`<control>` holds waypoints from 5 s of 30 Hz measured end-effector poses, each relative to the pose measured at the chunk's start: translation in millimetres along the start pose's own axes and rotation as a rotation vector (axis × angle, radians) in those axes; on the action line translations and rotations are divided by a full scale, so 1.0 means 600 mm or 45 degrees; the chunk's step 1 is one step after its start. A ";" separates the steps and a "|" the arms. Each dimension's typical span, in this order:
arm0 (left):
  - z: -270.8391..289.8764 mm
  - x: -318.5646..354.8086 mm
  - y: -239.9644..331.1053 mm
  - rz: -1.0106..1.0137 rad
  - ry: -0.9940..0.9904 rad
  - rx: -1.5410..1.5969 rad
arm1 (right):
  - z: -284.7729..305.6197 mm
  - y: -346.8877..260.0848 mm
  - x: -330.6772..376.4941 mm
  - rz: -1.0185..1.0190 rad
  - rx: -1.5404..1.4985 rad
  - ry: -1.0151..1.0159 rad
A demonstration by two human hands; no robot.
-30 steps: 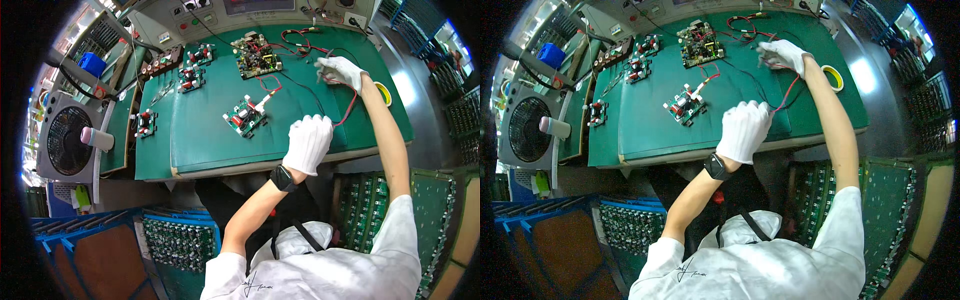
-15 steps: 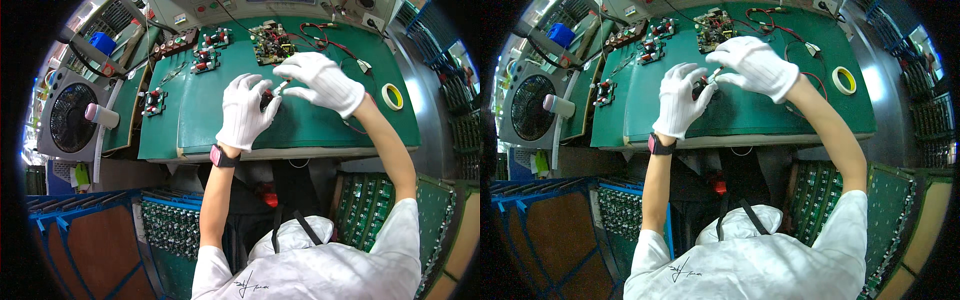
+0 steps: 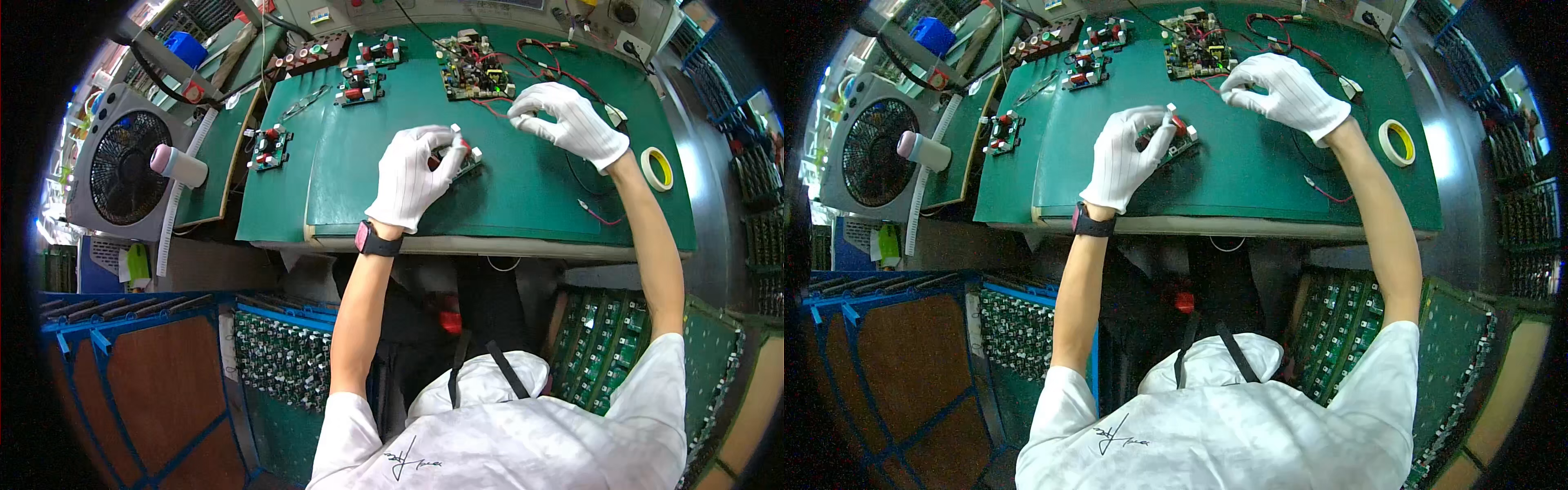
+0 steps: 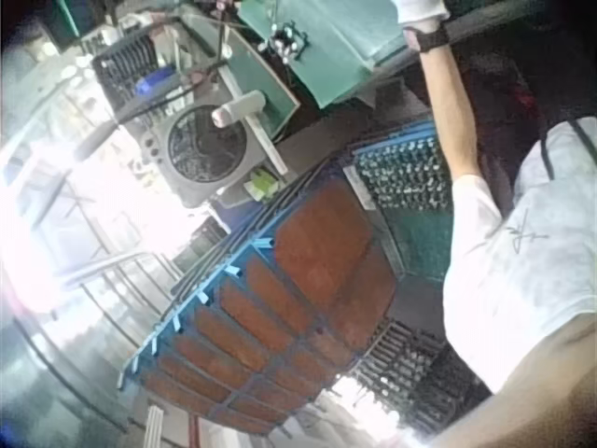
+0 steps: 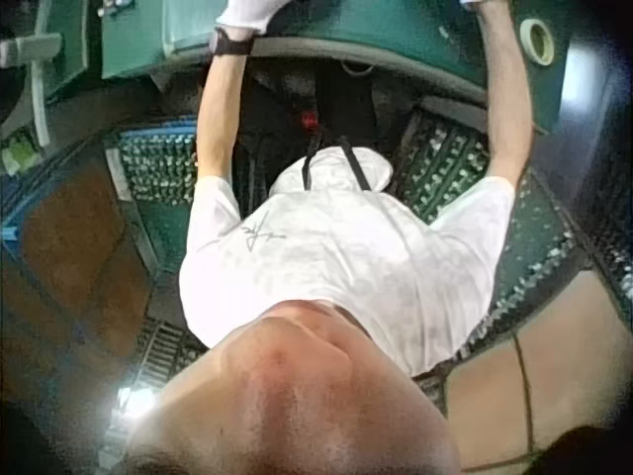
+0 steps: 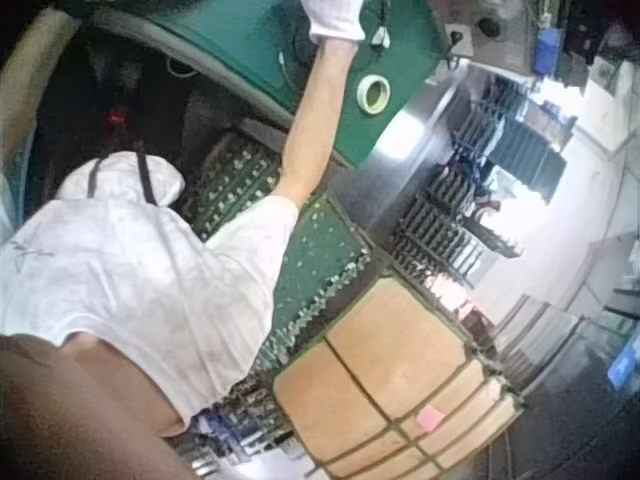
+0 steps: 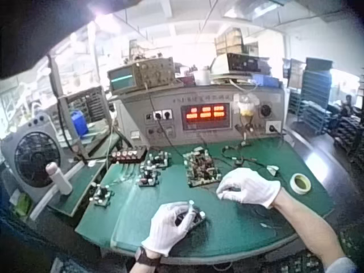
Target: Testing electronic circuit boards using a power supply unit and a probe.
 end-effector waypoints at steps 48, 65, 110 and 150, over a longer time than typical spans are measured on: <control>0.181 0.226 0.023 0.072 0.377 -0.681 | -0.845 0.173 0.456 -1.025 -0.452 0.477; 0.013 0.065 0.153 -0.555 0.051 -0.238 | -0.462 -0.072 0.532 -1.265 -0.447 -0.249; -0.335 0.272 0.546 0.954 -1.446 2.657 | 0.184 -0.420 0.630 -0.524 1.243 0.490; 0.029 0.006 -0.058 -0.027 -0.201 -0.098 | -0.103 -0.030 0.050 0.075 0.280 0.097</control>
Point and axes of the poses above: each hand's wrist, its own x-axis away from the middle knuckle, its own z-axis out of the back of the hand, y = z × x, the point moved 9 cm from there along -x, towards the middle knuckle
